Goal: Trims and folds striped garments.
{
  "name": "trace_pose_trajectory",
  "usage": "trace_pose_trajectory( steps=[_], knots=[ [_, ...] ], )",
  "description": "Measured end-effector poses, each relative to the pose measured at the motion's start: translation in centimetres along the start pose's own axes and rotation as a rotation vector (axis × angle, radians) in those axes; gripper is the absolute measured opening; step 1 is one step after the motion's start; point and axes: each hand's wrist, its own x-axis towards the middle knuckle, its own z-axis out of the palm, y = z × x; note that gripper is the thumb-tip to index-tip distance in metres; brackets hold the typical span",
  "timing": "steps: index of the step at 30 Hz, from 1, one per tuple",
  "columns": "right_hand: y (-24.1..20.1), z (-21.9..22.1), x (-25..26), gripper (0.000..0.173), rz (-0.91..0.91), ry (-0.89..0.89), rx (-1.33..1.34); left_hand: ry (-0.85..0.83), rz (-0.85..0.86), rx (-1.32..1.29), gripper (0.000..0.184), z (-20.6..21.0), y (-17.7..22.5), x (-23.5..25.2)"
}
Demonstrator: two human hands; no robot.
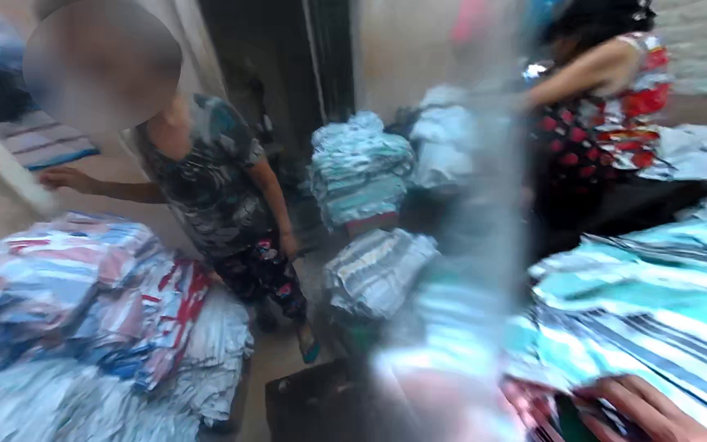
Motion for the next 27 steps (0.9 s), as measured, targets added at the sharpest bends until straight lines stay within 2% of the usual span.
trace_pose_trajectory(
  steps=[2, 4, 8, 11, 14, 17, 20, 25, 27],
  knots=[
    [0.1, 0.9, -0.3, 0.025, -0.057, 0.156, -0.068, -0.038, -0.023, -0.096, 0.047, -0.7, -0.4, 0.4],
    [-0.9, 0.5, 0.1, 0.027, -0.035, 0.185, -0.086, 0.006, 0.014, -0.145, 0.048, -0.9, -0.6, 0.8],
    [-1.3, -1.0, 1.0, 0.025, 0.099, -0.042, -0.017, 0.168, 0.191, -0.07, 0.045, -0.7, -0.8, 1.1],
    [0.1, -0.9, 0.5, 0.029, 0.173, -0.172, 0.022, 0.202, 0.22, -0.007, 0.042, -0.7, -0.6, 0.9],
    [0.4, -0.6, 0.1, 0.048, 0.218, -0.09, 0.093, 0.173, 0.233, 0.007, 0.03, -0.9, -0.5, 0.6],
    [0.0, -0.4, 0.4, 0.051, 0.245, 0.016, 0.136, 0.149, 0.266, -0.013, 0.011, -1.1, -0.4, 0.3],
    [-0.6, -0.2, 1.2, 0.052, 0.309, 0.006, 0.132, 0.154, 0.25, -0.043, 0.006, -1.0, -0.3, 0.1],
    [-0.7, -1.0, 1.8, 0.044, 0.197, -0.02, 0.054, 0.168, 0.107, -0.162, 0.007, -1.2, 0.0, -0.3],
    [-1.2, -1.6, 2.3, 0.044, 0.225, -0.049, 0.104, 0.175, 0.072, -0.208, 0.009, -1.3, 0.0, -0.5]
  ],
)
